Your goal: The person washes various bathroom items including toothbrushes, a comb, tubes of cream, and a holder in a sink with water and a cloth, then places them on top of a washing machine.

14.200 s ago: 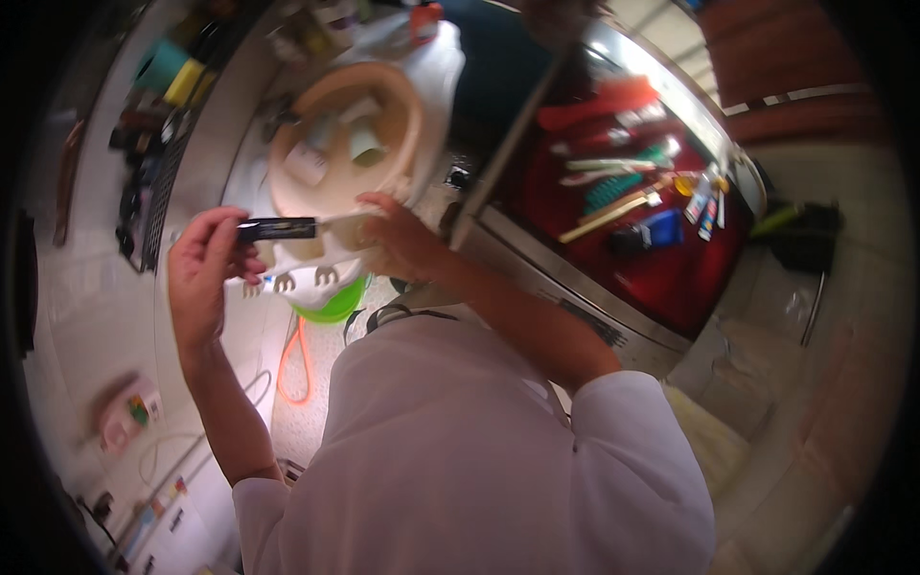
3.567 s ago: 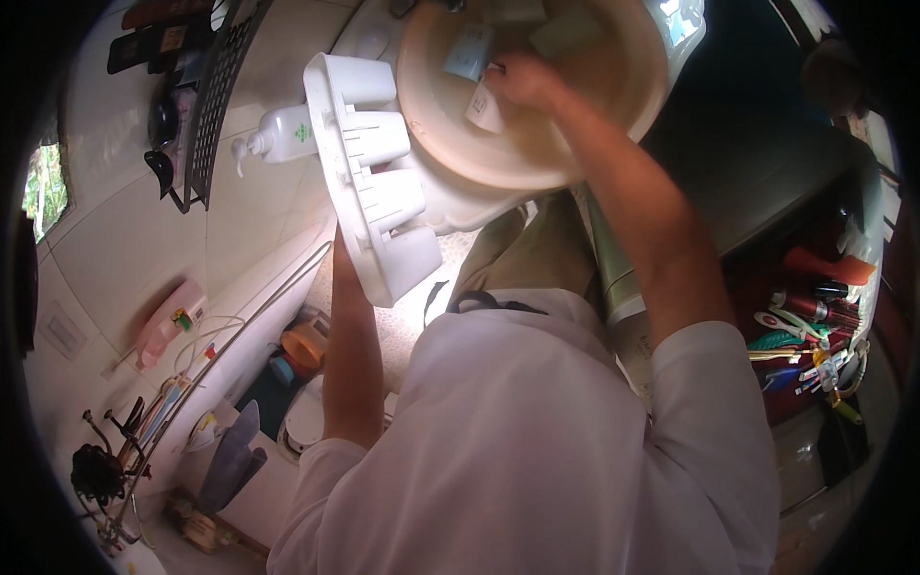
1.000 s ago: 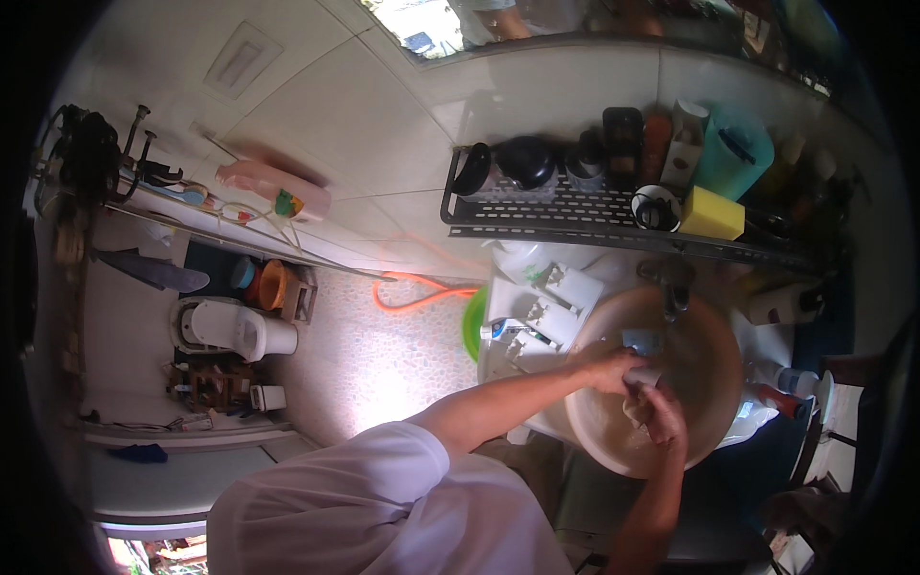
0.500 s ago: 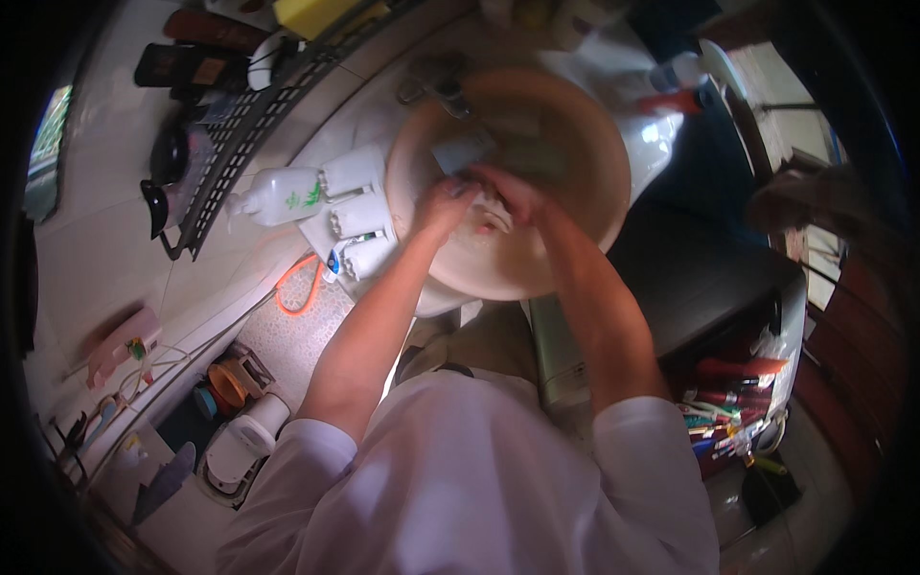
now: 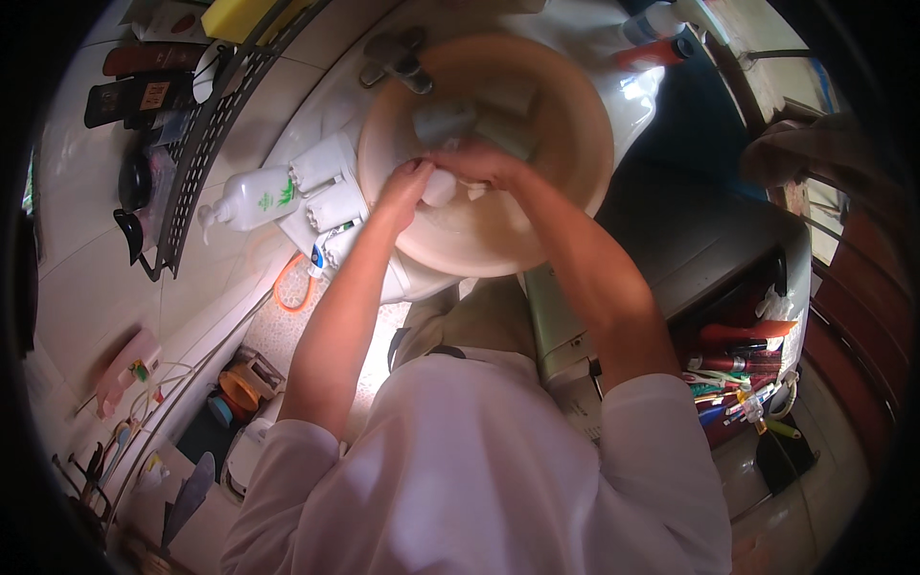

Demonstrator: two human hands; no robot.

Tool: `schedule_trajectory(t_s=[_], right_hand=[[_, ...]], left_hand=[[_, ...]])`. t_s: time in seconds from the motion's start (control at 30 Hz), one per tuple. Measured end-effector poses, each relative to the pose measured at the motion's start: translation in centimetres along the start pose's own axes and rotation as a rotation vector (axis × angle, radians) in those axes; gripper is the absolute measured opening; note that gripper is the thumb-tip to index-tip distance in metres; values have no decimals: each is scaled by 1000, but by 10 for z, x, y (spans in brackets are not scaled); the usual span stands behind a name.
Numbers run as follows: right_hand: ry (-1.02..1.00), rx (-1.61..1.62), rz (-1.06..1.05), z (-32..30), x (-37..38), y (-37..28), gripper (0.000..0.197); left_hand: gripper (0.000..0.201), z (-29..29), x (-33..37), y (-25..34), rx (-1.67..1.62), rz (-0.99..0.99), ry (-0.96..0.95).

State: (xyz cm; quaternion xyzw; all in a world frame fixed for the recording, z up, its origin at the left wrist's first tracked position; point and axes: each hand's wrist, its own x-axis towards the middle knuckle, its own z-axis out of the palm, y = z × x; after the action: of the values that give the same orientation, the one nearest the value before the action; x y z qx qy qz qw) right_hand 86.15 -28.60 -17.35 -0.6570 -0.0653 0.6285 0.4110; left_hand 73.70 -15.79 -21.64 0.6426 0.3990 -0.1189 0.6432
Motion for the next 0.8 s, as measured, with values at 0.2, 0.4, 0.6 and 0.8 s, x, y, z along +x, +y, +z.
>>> schedule_trajectory(t_s=[0.2, 0.4, 0.6, 0.8], right_hand=[[408, 146, -125, -1, 9, 4, 41], [857, -314, -746, 78, 5, 41, 40], [629, -403, -638, 76, -18, 20, 33], [488, -486, -681, 20, 52, 49, 25]], left_hand=[[53, 24, -49, 56, -528, -306, -332], [52, 45, -32, 9, -1053, -73, -312], [41, 33, -17, -26, -1168, -259, -275], [40, 41, -43, 18, -901, -488, -104]])
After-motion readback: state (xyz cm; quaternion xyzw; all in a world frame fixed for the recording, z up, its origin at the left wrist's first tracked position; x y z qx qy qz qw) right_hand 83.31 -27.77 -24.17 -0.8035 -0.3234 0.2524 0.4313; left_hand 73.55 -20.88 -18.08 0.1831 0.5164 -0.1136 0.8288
